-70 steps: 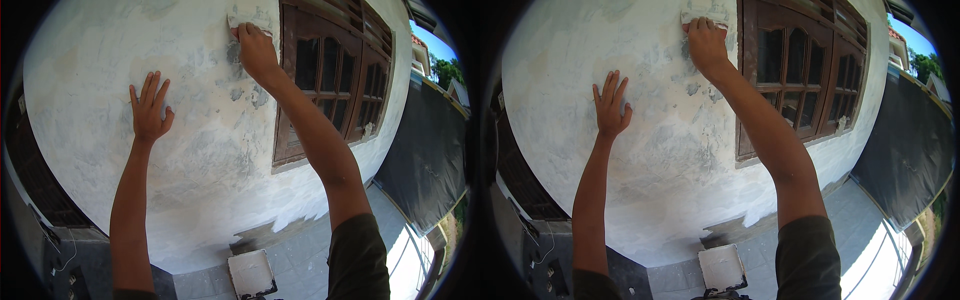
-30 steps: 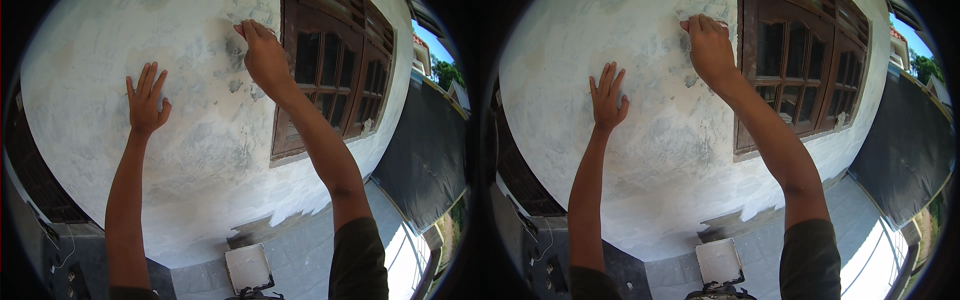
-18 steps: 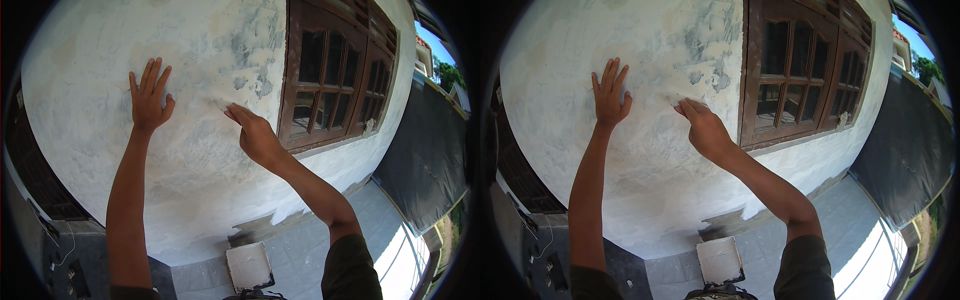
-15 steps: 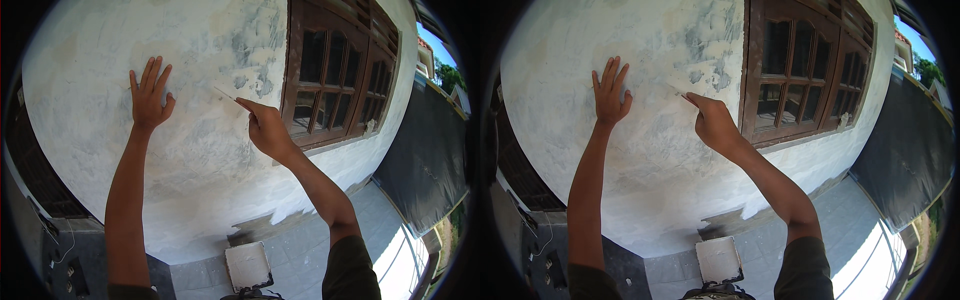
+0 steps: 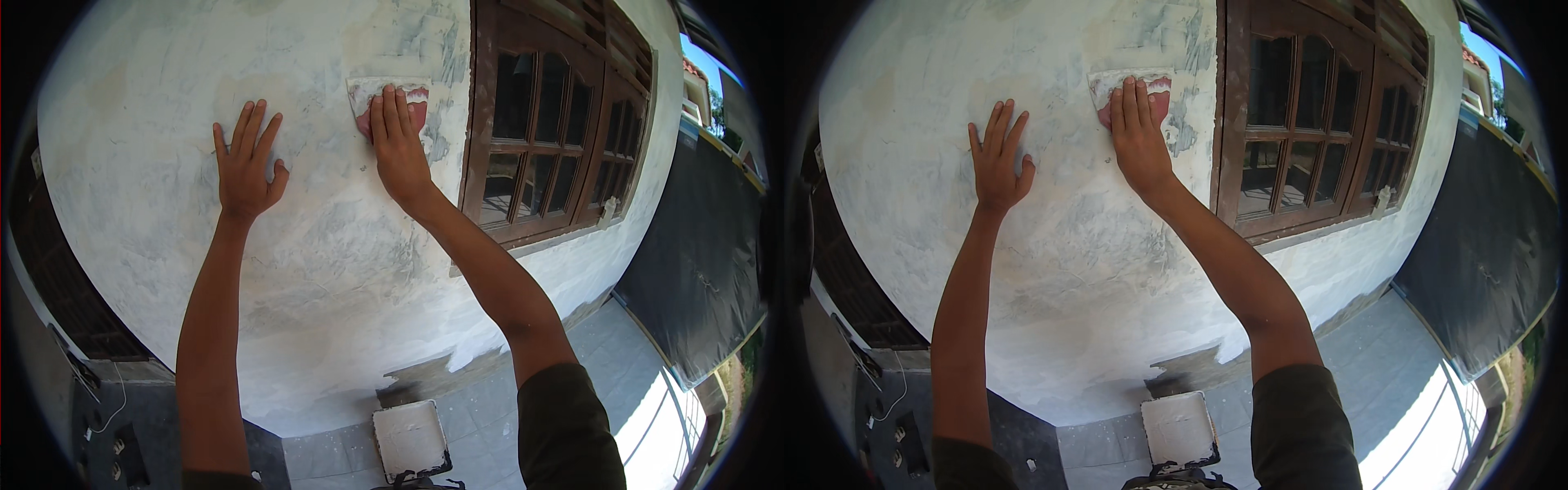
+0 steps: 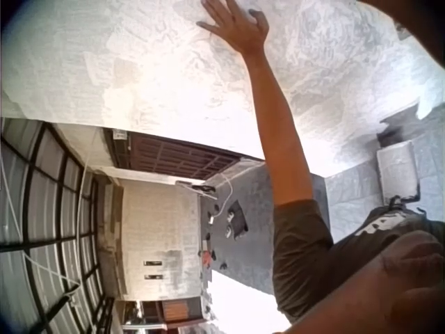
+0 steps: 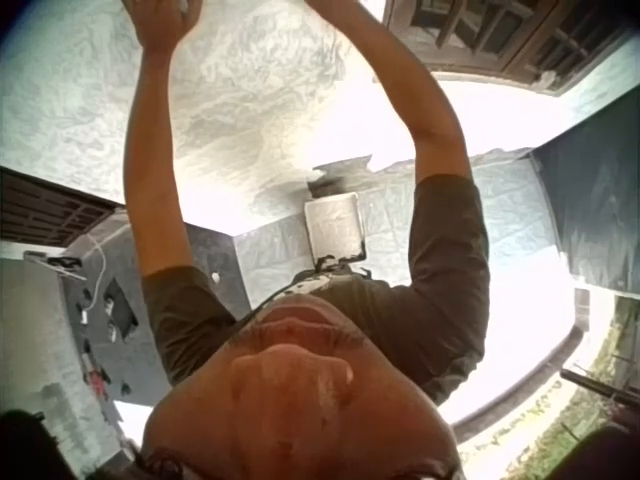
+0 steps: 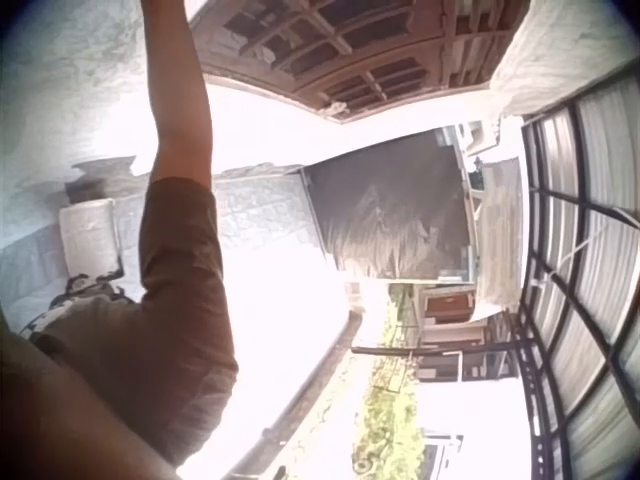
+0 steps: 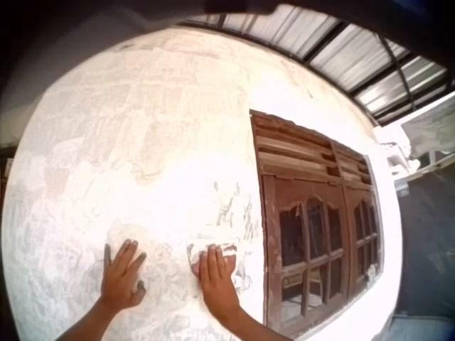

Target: Using a putty knife to apply filler or putty to an exterior building wall.

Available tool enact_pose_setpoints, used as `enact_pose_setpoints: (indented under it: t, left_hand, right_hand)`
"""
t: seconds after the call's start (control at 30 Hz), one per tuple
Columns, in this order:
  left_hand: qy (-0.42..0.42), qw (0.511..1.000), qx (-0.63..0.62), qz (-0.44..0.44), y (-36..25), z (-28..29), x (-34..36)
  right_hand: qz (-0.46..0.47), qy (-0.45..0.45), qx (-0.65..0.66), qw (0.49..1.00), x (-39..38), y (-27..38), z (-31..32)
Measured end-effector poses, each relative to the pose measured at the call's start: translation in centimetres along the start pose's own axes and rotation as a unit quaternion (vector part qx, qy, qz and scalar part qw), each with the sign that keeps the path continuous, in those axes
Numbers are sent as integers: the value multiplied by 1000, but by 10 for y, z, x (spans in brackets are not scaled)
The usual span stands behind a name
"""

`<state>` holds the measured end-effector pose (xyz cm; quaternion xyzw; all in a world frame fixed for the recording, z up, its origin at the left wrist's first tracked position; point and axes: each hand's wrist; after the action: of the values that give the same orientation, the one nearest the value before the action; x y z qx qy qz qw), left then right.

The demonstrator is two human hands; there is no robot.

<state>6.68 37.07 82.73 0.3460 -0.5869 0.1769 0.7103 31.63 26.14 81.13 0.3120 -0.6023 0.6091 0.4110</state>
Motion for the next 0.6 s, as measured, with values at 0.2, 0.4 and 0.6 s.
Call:
enact_pose_setpoints:
  t: [0.2, 0.4, 0.6]
  left_hand:
    - [8, 1000, 6, 8, 1, 3, -4]
    - [7, 1000, 3, 6, 3, 7, -6]
    - [7, 1000, 10, 0, -1, -1, 1]
  right_hand:
    - [-23, 106, 100, 989, -61, 55, 52]
    - [-68, -95, 89, 989, 40, -1, 95]
    - [-84, 19, -89, 992, 40, 4, 16]
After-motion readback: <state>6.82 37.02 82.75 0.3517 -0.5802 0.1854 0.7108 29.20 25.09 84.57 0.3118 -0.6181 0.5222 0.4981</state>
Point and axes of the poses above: each hand's wrist, its own x-axis towards the middle knuckle, its own z-axis out of the back of the hand, y = z × x, and after that the axes turned 9 degrees about z, right-handed
